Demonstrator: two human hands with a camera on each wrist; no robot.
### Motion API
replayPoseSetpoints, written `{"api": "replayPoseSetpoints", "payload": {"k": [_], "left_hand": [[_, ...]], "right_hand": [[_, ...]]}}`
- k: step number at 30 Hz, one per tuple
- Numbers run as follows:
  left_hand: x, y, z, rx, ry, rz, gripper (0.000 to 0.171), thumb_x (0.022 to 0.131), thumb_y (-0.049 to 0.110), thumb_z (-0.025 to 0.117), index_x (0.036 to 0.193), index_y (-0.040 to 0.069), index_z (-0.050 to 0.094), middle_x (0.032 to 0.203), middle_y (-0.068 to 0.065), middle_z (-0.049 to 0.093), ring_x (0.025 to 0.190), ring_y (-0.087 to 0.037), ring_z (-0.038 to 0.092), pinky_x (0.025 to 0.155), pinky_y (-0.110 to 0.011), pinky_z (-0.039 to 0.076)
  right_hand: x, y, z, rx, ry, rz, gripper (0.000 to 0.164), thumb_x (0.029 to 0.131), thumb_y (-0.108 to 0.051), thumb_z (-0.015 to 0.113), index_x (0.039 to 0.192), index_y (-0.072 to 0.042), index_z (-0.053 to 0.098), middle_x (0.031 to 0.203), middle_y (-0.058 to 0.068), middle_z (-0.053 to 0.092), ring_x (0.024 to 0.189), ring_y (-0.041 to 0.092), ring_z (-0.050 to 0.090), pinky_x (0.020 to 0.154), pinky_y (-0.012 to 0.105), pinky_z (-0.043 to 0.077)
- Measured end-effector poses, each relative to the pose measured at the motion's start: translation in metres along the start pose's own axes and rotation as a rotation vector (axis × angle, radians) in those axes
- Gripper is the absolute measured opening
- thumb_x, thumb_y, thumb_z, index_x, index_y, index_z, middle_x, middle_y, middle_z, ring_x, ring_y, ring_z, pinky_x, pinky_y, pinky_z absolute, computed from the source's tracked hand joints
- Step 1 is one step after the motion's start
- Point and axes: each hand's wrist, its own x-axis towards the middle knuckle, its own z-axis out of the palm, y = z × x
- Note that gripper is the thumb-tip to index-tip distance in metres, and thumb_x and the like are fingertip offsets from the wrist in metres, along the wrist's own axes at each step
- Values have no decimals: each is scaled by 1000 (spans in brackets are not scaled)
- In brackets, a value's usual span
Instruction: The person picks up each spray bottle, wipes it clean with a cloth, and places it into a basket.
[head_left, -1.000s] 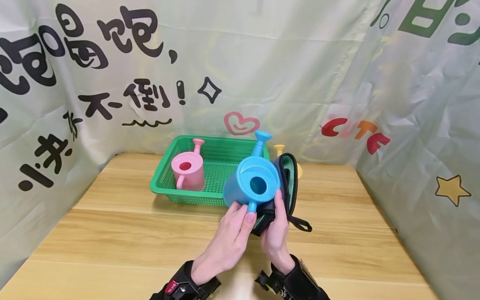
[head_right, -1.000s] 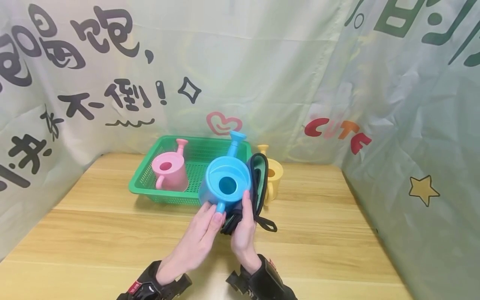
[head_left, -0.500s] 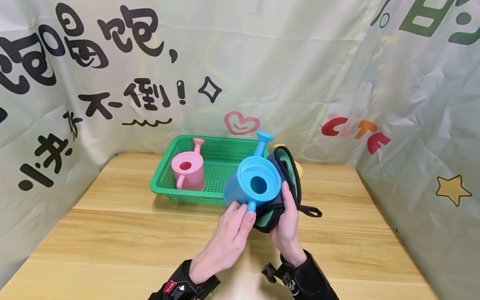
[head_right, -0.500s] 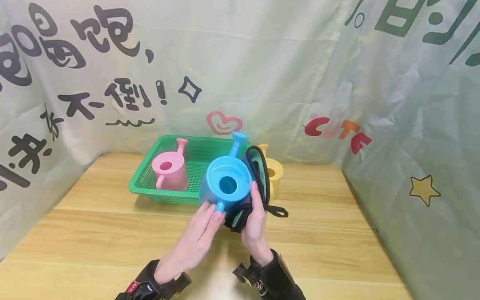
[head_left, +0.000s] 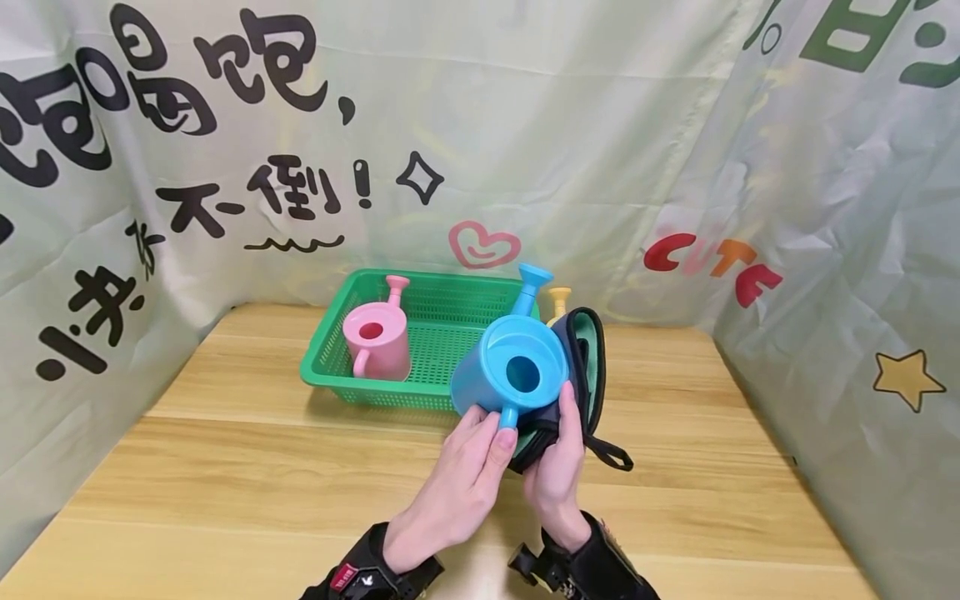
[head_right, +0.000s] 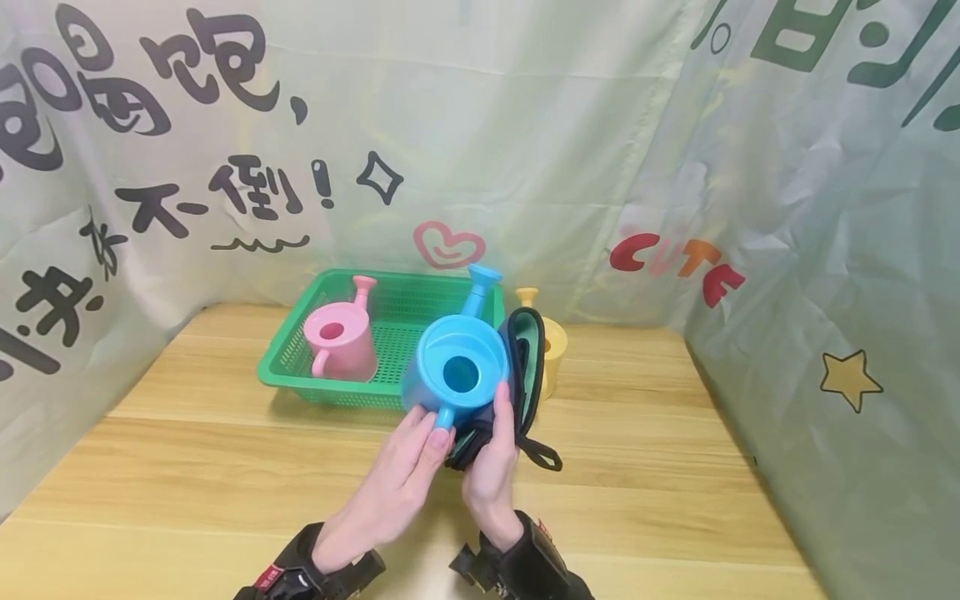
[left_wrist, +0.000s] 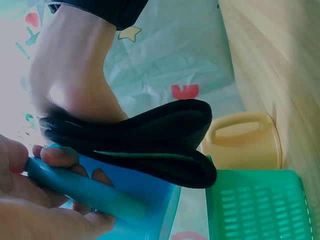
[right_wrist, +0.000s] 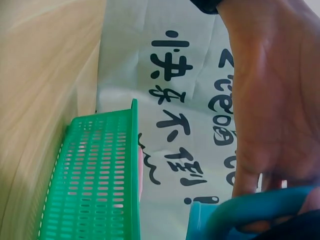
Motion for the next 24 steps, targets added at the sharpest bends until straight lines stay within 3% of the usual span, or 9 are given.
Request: {"api": "replayPoseSetpoints", "payload": {"k": [9, 16, 24], "left_hand": [[0, 1, -1, 25, 9, 6, 20, 105, 10, 47, 85, 13, 51, 82, 2, 44, 81, -8, 43, 70, -18, 38], [0, 0, 0, 35, 20, 25, 23, 107, 13, 44, 85, 13, 51, 81, 1, 43, 81, -9, 43, 70, -19, 39], [1, 1, -1, 37, 1, 3, 22, 106, 12, 45, 84, 14, 49, 81, 3, 42, 82, -8, 42, 71, -19, 39]], "right_hand": [[-5, 4, 3, 2, 11, 2, 58, 110, -45, 21, 153, -6, 28, 149, 5, 43, 144, 25, 36, 121, 31, 31], [-1, -1, 2, 2, -15, 12, 57, 110, -44, 21, 153, -7, 30, 146, 0, 45, 145, 27, 34, 122, 34, 28], [4, -8, -4, -27, -29, 58, 56, 110, -46, 23, 152, -10, 34, 143, -3, 49, 142, 27, 36, 122, 37, 28]]}}
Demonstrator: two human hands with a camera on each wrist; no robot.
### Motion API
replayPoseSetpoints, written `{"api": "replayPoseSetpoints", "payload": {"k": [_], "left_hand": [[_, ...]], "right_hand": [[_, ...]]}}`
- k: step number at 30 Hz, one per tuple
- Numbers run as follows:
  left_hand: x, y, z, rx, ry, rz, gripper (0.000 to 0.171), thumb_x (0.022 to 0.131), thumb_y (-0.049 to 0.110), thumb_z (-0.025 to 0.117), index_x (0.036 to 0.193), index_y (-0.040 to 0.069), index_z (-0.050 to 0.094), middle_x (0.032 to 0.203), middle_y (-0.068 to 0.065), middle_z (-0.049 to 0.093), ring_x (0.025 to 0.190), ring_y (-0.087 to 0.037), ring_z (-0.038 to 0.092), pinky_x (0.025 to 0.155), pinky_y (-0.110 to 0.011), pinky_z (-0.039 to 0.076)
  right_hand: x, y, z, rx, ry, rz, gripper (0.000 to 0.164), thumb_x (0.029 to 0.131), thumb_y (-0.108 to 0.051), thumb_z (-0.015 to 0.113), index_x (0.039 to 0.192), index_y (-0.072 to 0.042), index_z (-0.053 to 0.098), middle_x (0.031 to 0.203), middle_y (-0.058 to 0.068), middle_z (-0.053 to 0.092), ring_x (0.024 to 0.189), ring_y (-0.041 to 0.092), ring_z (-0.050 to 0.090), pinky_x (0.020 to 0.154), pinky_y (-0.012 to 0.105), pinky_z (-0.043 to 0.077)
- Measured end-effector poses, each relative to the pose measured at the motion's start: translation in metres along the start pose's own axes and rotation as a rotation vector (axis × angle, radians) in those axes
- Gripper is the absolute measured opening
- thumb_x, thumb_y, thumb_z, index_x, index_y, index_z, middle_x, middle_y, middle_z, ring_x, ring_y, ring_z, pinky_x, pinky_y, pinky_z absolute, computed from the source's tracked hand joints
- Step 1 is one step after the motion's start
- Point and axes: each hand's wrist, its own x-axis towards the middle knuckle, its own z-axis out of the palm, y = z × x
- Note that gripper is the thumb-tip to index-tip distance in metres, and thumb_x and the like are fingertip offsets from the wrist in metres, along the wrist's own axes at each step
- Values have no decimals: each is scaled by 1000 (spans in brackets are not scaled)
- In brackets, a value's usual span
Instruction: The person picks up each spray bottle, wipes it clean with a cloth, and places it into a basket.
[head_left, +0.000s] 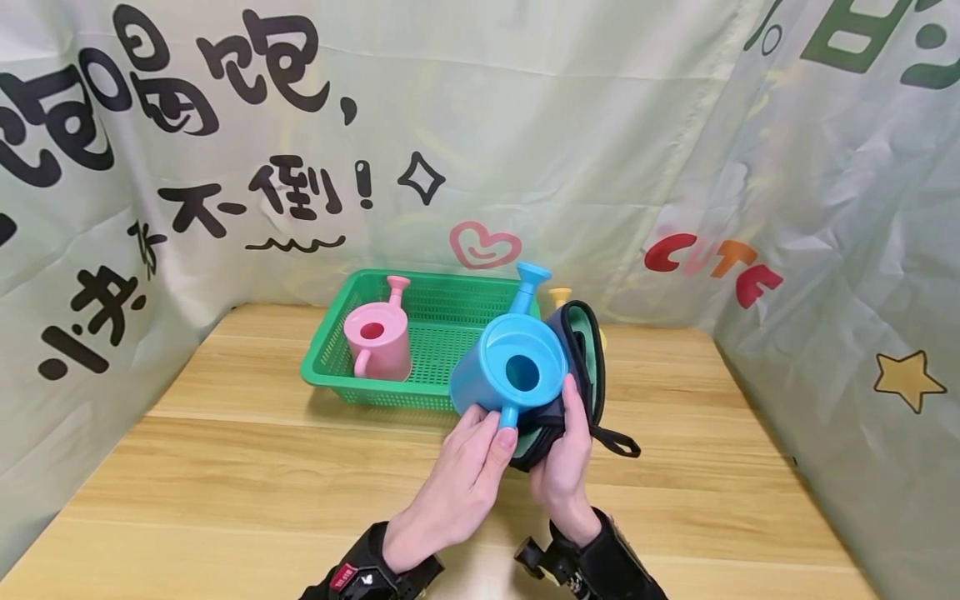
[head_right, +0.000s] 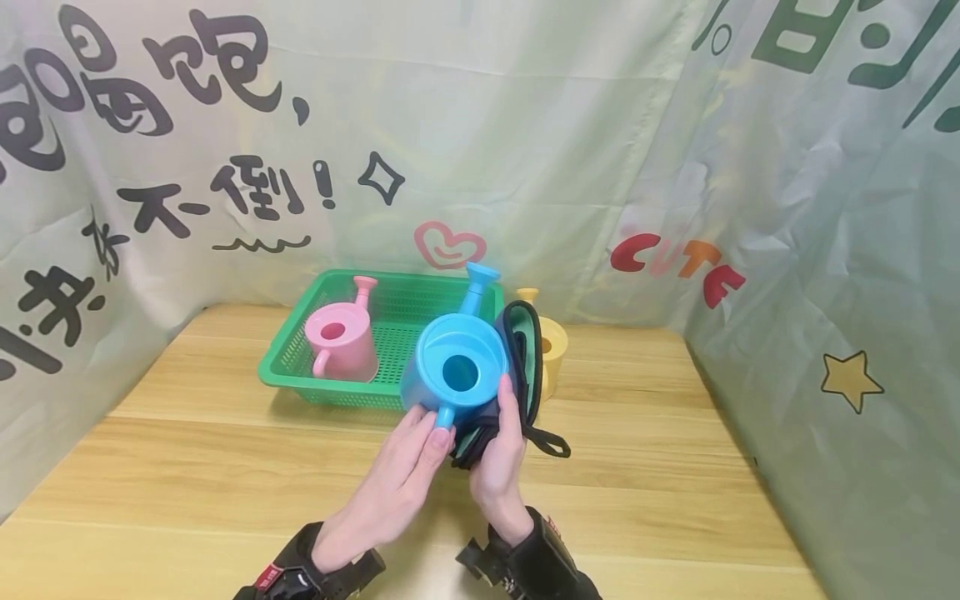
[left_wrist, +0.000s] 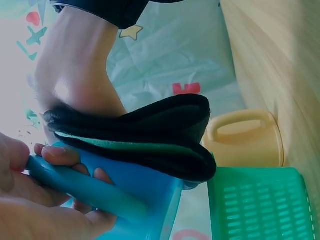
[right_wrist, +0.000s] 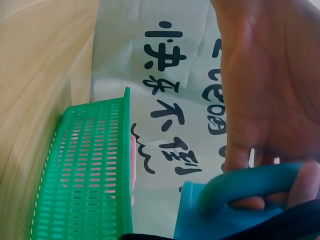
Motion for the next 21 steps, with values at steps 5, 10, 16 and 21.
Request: {"api": "replayPoseSetpoints", "payload": {"k": [5, 10, 16, 21], "left_hand": [[0, 1, -1, -6, -11, -8, 23, 107, 14, 45, 84, 15, 48, 82, 4, 42, 82, -8, 42, 72, -19, 38], [0, 1, -1, -11, -17, -6, 23, 107, 14, 45, 84, 15, 48, 82, 4, 41, 82, -8, 41, 71, -19, 38], [-1, 2, -2, -25, -28, -26, 23, 107, 14, 45, 84, 15, 48, 82, 4, 41, 81, -7, 41, 71, -19, 38], [-2, 1, -3, -30, -19, -17, 25, 106, 13, 46, 82, 15, 47, 80, 4, 40, 80, -7, 40, 70, -18, 37]], "right_hand": [[3, -4, -3, 10, -15, 18, 55, 110, -46, 22, 151, -11, 35, 142, -4, 49, 142, 27, 36, 122, 37, 29], [5, -5, -5, 15, -7, 22, 55, 110, -46, 24, 151, -11, 35, 142, -5, 49, 141, 24, 38, 122, 38, 28], [2, -1, -3, 24, 0, 8, 54, 110, -43, 24, 151, -10, 35, 142, -4, 50, 141, 25, 38, 119, 31, 33], [0, 3, -1, 34, 2, -4, 52, 111, -40, 23, 151, -8, 35, 141, -3, 50, 139, 21, 40, 118, 30, 33]]}}
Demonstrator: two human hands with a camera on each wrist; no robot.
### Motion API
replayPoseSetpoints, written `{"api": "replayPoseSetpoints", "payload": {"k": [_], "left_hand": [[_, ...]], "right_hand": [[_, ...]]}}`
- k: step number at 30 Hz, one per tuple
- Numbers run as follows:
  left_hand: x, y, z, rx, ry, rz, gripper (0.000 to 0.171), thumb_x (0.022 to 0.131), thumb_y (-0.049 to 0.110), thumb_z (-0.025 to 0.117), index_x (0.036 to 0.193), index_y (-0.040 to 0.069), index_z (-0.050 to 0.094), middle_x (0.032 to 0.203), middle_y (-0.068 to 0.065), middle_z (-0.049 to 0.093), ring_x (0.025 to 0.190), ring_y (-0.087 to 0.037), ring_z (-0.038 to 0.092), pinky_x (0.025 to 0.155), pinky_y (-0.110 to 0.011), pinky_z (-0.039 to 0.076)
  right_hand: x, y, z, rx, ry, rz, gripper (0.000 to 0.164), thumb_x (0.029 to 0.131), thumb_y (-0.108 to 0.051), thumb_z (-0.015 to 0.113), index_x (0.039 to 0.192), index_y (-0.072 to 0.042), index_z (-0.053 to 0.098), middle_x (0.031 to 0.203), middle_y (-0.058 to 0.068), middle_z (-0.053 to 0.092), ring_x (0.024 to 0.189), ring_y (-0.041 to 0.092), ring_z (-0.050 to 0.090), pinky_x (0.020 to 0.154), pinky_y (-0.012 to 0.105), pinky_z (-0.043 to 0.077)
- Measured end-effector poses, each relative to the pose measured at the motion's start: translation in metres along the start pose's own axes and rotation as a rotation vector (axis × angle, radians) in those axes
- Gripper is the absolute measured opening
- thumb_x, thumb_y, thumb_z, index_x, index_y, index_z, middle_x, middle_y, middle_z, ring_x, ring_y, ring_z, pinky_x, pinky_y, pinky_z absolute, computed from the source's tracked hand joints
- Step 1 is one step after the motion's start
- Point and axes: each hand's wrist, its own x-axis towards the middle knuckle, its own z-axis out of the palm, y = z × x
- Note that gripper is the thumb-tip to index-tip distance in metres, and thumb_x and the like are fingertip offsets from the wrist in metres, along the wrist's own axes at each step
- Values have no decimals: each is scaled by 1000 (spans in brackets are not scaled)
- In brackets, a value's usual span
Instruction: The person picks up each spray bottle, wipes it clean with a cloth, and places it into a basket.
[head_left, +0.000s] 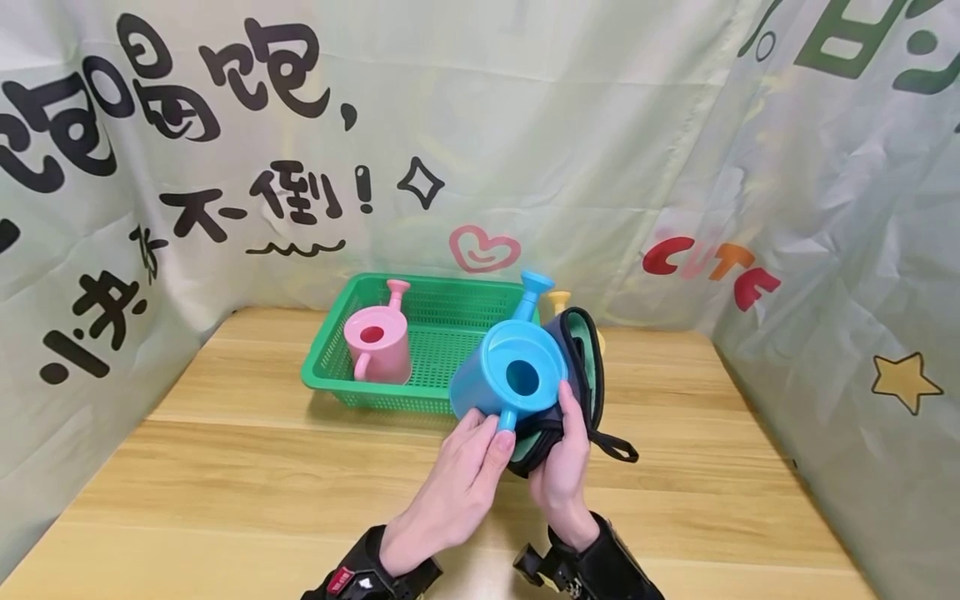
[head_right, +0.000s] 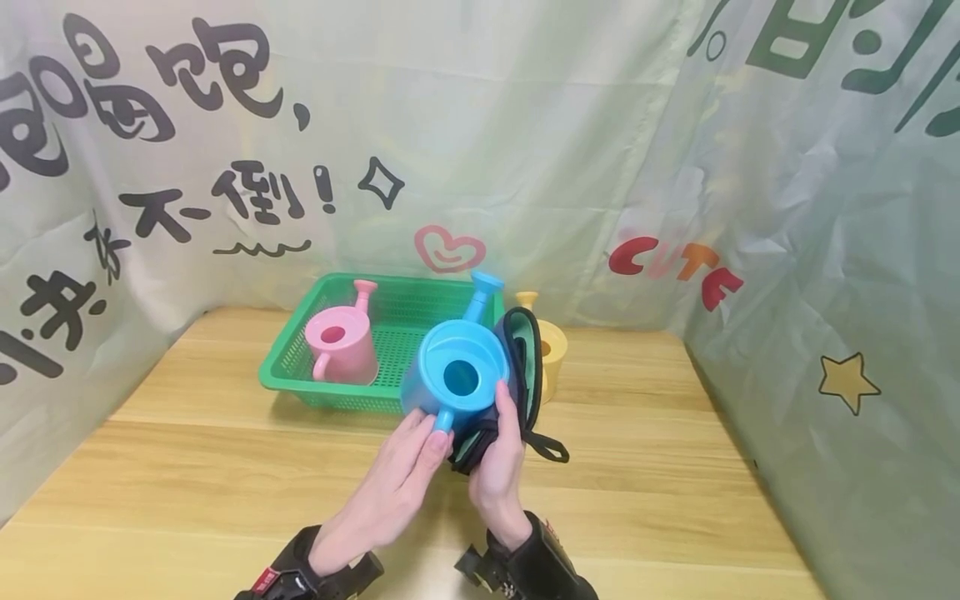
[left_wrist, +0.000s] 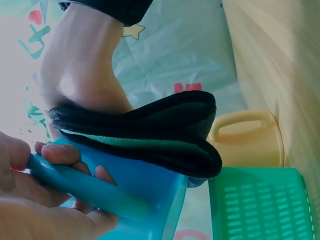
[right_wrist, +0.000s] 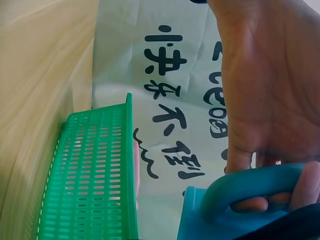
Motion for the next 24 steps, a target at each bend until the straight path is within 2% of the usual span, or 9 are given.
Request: {"api": "replayPoseSetpoints", "payload": {"k": [8, 24], "left_hand": [[-1, -1, 0, -5, 7, 1, 26, 106, 12, 46, 80, 14, 46, 79, 5, 39, 79, -6, 40, 69, -18, 37], [-1, -1, 1, -2, 15, 2, 26, 107, 13, 45, 81, 13, 47, 79, 4, 40, 78, -6, 40, 68, -18, 37]], "right_hand": [[0, 0, 1, 2, -7, 3, 51, 111, -38, 23, 151, -8, 35, 141, -3, 50, 134, 14, 44, 116, 27, 35], [0, -2, -1, -23, -15, 14, 53, 111, -39, 24, 152, -8, 33, 143, -3, 49, 134, 12, 45, 116, 27, 34]]}}
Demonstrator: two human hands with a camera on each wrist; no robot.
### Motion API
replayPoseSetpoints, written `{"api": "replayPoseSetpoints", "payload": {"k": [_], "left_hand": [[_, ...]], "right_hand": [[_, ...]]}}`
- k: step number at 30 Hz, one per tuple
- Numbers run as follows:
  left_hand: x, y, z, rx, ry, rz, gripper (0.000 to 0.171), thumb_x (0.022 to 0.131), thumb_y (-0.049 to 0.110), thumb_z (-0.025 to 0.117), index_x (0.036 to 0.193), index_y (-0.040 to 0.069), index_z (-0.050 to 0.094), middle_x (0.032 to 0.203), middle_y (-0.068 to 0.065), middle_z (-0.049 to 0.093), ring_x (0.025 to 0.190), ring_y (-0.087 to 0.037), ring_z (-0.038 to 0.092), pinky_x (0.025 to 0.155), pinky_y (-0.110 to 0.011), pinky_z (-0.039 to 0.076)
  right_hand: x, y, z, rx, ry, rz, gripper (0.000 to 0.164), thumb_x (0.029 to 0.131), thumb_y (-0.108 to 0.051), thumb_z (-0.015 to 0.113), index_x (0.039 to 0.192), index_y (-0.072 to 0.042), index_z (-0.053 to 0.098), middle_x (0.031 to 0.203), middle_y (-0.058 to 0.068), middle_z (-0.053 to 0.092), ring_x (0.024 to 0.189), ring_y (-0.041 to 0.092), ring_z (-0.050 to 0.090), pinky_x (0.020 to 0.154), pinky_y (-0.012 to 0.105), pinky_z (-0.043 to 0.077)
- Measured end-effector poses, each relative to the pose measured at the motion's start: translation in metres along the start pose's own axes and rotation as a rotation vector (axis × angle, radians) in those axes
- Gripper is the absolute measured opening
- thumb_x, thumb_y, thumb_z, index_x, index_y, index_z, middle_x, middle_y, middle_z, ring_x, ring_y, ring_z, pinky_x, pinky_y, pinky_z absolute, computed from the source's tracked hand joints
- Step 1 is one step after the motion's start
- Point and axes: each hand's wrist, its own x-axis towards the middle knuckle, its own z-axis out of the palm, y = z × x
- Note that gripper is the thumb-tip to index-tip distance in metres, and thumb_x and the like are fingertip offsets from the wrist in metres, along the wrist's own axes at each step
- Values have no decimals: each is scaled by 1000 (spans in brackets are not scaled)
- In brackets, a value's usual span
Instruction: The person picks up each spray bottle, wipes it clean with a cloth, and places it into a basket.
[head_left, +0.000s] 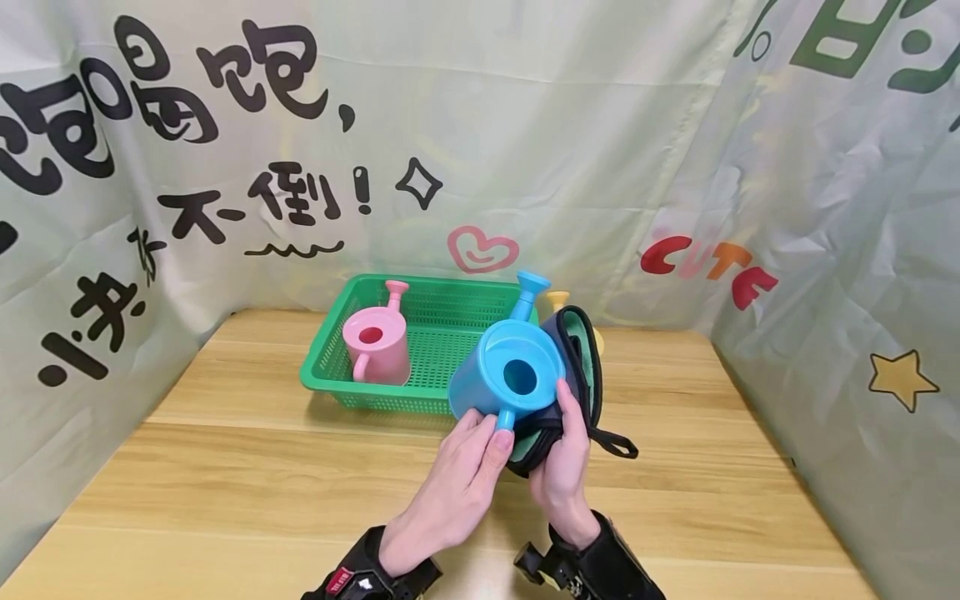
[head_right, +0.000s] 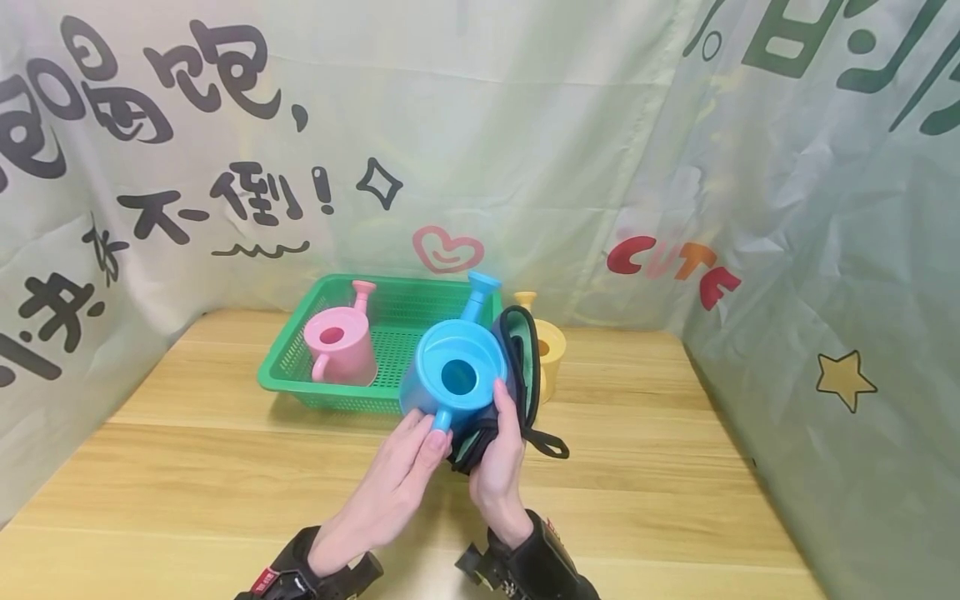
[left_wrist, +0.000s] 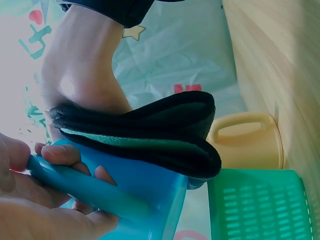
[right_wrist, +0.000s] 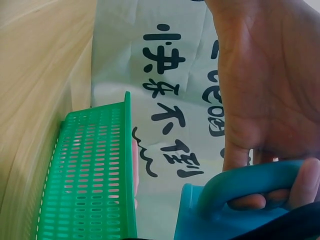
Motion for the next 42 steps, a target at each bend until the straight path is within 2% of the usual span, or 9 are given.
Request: {"api": "replayPoseSetpoints", "payload": {"k": [21, 29, 38, 42], "left_hand": [[-4, 3, -1, -15, -16, -25, 26, 107, 14, 45, 82, 13, 48, 79, 4, 40, 77, -5, 39, 67, -18, 37], [-5, 5, -1, -27, -17, -42, 25, 107, 14, 45, 82, 15, 48, 79, 6, 40, 76, -5, 39, 67, -17, 37], [-5, 4, 3, -5, -3, -15, 24, 106, 13, 46, 82, 15, 48, 80, 5, 41, 77, -5, 40, 67, -16, 37], [-5, 3, 3, -8, -3, -10, 25, 107, 13, 45, 82, 14, 48, 79, 5, 41, 77, -5, 40, 67, -17, 37]], "right_hand": [[-6, 0, -2, -25, 22, 24, 51, 110, -36, 28, 151, -7, 35, 143, -2, 49, 132, 11, 46, 114, 24, 36], [-9, 3, -1, 1, 23, 2, 51, 110, -38, 25, 152, -10, 34, 145, -1, 47, 135, 13, 45, 115, 26, 37], [-10, 5, 1, 13, 40, -9, 52, 110, -41, 25, 152, -10, 33, 145, 1, 45, 136, 17, 42, 118, 33, 34], [-11, 5, 2, 13, 44, -8, 53, 110, -41, 25, 152, -10, 32, 146, 1, 44, 136, 16, 42, 118, 32, 33]]}}
